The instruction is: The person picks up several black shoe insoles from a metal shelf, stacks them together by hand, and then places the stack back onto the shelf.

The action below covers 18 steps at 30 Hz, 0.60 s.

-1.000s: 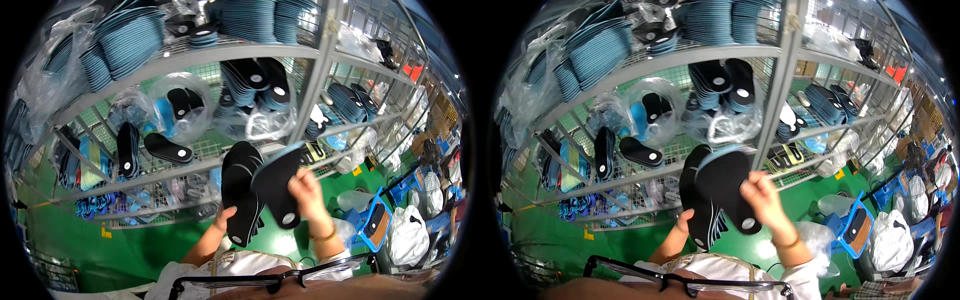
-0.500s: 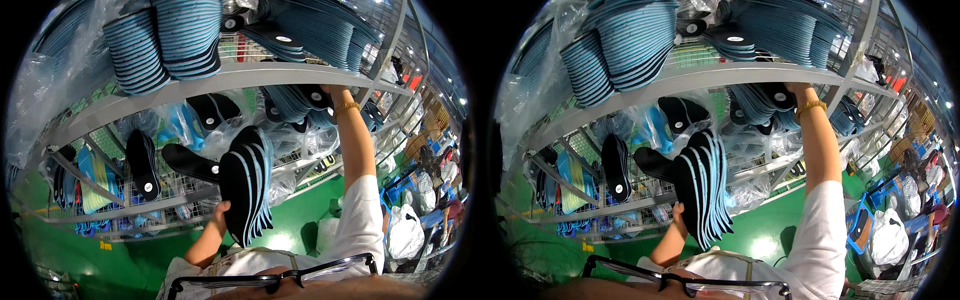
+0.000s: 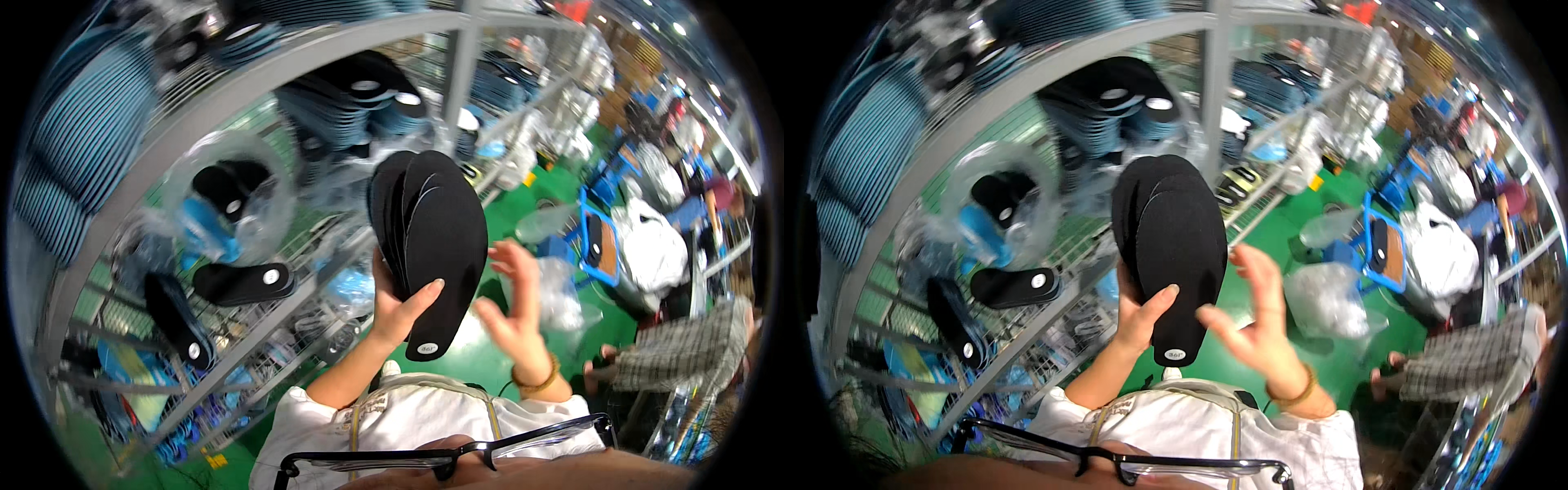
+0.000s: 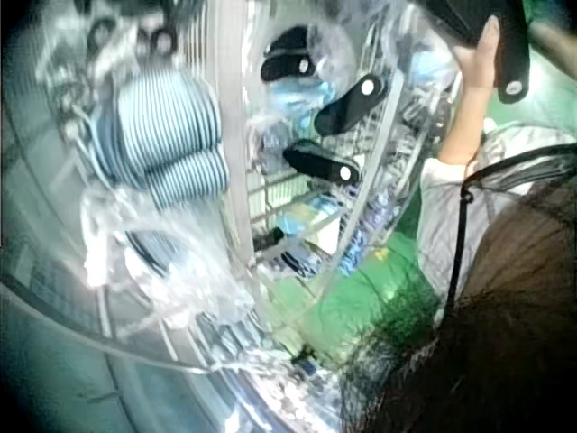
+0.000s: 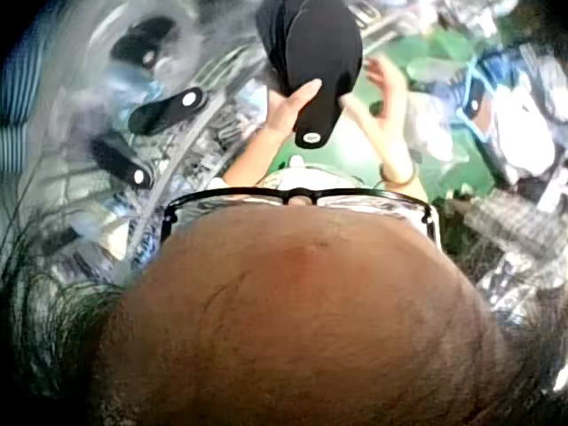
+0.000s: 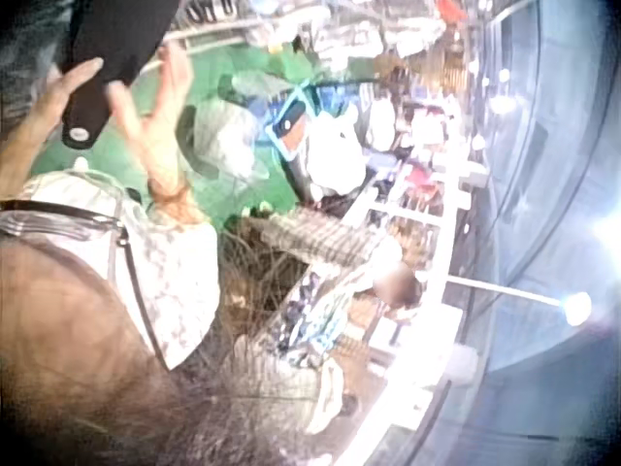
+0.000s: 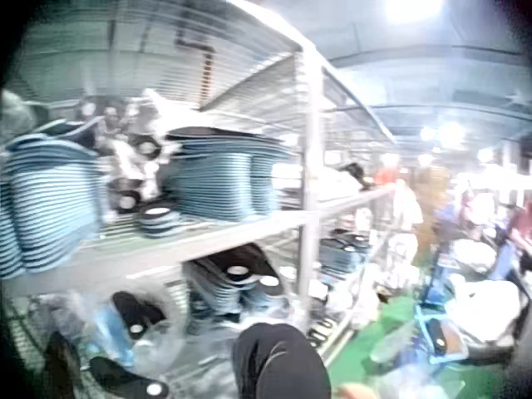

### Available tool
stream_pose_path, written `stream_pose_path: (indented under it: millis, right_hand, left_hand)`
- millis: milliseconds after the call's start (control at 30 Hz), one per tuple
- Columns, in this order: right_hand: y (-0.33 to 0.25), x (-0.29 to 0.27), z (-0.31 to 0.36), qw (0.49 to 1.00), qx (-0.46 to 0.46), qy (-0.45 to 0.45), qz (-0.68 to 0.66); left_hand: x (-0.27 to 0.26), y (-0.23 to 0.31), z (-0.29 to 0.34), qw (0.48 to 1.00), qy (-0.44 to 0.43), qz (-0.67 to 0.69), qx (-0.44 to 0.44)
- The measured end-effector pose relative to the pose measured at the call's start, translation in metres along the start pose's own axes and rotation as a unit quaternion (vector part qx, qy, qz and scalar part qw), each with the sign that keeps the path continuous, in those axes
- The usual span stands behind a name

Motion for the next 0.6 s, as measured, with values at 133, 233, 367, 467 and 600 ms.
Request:
stream_pose_path:
  millis: [133,233,367,467,600]
  right_hand:
    - [0.015,-0.026,0.049,0.996,0.054,0.064,0.014]
    - [0.027,-0.072,0.074,0.985,0.063,0.122,-0.107]
    - [0.033,-0.112,0.104,0.946,0.003,0.191,-0.262]
    - [0.035,-0.129,0.123,0.927,0.022,0.240,-0.288]
    - [0.033,-0.147,0.133,0.913,0.005,0.271,-0.304]
  left_hand:
    - [0.071,-0.007,0.014,0.970,-0.034,-0.214,0.116]
    - [0.117,-0.023,0.027,0.974,-0.137,-0.159,0.085]
    - [0.163,-0.014,0.052,0.922,-0.168,-0.312,0.158]
    - [0.182,-0.022,0.066,0.914,-0.164,-0.311,0.202]
    - [0.200,-0.019,0.074,0.899,-0.130,-0.323,0.265]
Point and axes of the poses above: each hand's wrist, its own z-axis away from the middle knuckle, its own x-axis out of the palm, y = z × x, the point moved 9 cm from there along -z, towards the middle knuckle, and after that the axes turned 12 degrees about -z, right-handed, at the moved point
